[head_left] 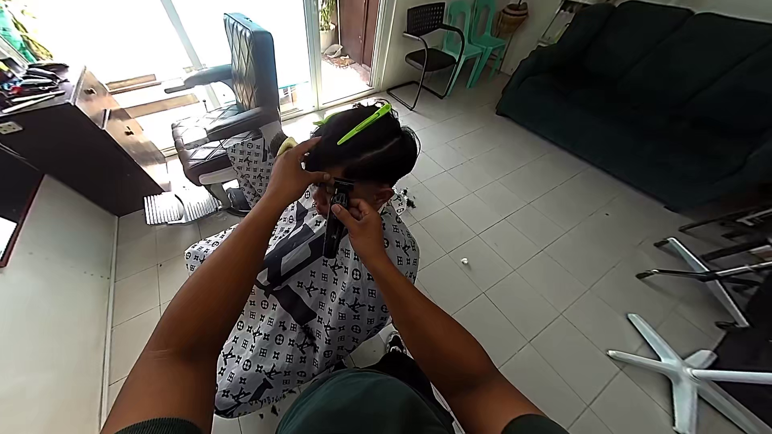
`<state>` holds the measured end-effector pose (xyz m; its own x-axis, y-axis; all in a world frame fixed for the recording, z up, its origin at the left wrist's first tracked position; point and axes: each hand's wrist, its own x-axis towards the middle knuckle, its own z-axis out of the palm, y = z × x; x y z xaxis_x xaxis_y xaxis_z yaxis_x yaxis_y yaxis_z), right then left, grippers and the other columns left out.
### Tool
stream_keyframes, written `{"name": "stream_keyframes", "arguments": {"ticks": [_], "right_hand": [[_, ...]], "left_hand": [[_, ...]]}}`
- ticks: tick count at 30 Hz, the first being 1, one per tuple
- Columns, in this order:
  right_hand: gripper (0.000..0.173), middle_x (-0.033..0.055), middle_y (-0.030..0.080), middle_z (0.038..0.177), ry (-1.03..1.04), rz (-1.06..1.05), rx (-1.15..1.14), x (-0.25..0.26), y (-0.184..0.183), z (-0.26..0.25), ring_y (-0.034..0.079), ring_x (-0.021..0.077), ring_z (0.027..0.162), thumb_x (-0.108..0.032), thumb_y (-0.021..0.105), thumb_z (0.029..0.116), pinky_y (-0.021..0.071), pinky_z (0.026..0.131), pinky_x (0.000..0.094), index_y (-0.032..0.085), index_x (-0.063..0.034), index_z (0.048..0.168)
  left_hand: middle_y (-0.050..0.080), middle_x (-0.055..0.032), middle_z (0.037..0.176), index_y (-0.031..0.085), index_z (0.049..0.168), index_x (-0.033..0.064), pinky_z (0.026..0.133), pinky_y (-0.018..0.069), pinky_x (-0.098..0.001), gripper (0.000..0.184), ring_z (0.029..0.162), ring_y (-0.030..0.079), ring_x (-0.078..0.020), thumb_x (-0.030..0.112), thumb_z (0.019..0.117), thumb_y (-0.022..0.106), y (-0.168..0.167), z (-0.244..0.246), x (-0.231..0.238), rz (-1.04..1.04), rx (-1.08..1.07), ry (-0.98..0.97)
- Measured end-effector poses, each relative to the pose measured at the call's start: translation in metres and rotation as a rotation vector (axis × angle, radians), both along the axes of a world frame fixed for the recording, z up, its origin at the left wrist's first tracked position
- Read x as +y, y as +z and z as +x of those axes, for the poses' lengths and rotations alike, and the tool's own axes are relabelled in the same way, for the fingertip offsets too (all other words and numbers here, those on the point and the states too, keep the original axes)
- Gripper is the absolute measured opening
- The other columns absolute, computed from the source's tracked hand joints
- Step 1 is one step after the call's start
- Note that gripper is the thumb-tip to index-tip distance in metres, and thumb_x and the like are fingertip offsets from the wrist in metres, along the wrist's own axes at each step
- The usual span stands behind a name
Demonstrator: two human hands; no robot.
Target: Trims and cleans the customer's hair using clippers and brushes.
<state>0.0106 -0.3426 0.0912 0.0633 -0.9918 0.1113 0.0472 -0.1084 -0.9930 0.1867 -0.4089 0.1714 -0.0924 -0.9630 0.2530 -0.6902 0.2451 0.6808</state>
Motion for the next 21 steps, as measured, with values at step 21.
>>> {"name": "stream_keyframes", "arguments": {"ticks": [21], "right_hand": [[0.021, 0.0048, 0.070, 0.084, -0.016, 0.048, -0.109, 0.0012, -0.0050, -0.0044, 0.063, 0.0057, 0.074, -0.018, 0.065, 0.1018, 0.0521, 0.070, 0.0245, 0.063, 0.0010, 0.112]], "left_hand": [[0.064, -0.0176, 0.137, 0.054, 0.148, 0.0114, 0.111, 0.0413, -0.0565, 0.074, 0.129, 0.059, -0.0343, 0.015, 0.0823, 0.087, 0.0015, -0.0007, 0.0018, -0.008, -0.002, -0.006]]}}
